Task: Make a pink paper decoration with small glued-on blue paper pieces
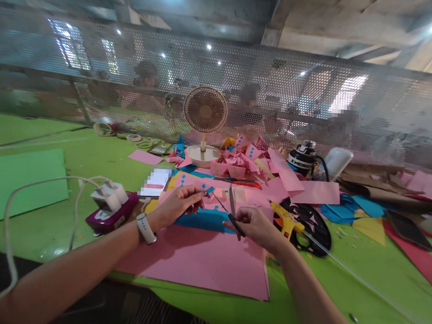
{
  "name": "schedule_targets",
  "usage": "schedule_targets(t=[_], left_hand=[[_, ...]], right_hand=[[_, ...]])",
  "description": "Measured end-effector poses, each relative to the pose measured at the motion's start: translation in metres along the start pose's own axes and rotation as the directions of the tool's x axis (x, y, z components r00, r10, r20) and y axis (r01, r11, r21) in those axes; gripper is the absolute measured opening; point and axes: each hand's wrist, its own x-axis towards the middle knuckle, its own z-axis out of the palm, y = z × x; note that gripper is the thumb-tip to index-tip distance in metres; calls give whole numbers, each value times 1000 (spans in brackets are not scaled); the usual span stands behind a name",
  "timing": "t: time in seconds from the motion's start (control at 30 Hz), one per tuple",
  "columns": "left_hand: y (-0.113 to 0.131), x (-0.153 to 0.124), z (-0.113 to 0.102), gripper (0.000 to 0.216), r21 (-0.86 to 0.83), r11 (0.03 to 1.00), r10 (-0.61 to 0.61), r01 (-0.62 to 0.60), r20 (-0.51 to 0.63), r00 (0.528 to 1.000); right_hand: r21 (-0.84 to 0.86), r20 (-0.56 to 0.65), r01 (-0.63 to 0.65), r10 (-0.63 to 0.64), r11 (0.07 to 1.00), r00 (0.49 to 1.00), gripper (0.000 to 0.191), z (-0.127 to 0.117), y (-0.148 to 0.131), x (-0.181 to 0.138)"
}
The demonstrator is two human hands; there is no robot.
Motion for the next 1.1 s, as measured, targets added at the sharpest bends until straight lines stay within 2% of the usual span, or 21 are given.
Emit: schedule_targets(t=[0.43,0.57,0.83,1.1], left_hand=[[0,0,0,27,19,1000,-6,6,17,1000],[0,0,1,25,-14,1000,5,-5,-12,1000],[2,0,2,25,-48,997,49,-53,-67,997],[4,-3,6,28,-23,999,46,-47,-44,998]], right_hand=[[42,-10,-5,6,999,1000,40,0,2,0],[71,-24,-21,23,997,999,39,0,0,-1],[61,60,-5,1,998,998,36,-1,-8,-9],[57,91,-8,3,998,996,33,1,4,-3]])
